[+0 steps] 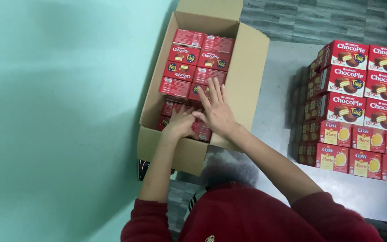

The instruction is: The person transfers small red snack boxes from a table into a larger cardboard box. They pick up each box and place it inside, arranging them in rows. The process is repeated for multiple boxes throughout the clip.

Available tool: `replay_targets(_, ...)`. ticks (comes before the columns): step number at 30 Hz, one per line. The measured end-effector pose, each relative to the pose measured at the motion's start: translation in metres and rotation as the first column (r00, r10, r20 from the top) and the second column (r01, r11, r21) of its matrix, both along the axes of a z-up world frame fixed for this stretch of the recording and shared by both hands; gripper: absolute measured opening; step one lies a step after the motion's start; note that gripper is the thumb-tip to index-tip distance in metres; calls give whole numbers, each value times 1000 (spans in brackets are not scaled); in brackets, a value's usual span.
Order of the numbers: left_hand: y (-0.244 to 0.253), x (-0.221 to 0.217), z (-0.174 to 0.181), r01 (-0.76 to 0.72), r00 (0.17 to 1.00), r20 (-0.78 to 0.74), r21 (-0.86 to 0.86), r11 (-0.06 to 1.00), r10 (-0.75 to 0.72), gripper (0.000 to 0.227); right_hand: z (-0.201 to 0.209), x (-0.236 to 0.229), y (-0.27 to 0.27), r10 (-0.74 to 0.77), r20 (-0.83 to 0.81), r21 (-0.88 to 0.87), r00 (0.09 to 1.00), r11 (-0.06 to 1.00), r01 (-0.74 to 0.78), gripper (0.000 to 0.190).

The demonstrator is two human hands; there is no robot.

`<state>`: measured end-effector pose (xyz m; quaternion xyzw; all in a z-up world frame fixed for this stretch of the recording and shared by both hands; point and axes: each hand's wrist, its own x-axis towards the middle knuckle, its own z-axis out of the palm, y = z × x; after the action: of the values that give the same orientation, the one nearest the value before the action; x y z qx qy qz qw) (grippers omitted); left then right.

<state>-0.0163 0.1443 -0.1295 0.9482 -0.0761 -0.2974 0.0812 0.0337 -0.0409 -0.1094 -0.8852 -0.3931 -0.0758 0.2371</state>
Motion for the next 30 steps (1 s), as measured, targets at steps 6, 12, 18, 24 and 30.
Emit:
replay_targets(6,11,-2,33,-82,996,-46,-158,984,76,92,-4,2,-2,-39,-9,-38,999,999,39,93)
replay_targets(12,12,-5,39,33,973,232,-61,998,-19,53,-5,2,-2,-62,-13,-90,998,994,60,90)
replay_targets(18,18,-2,0,-79,985,132,-250,965,115,92,-3,1,0,-83,14,-126,996,989,84,89)
replay_targets(24,18,9,-18,-59,967,239,-130,990,89,98,-6,2,-1,-84,1,-151,996,985,83,87)
replay_targets(30,29,-6,11,-138,937,279,-253,958,209,89,-5,3,-3,-81,-35,-137,996,988,76,87)
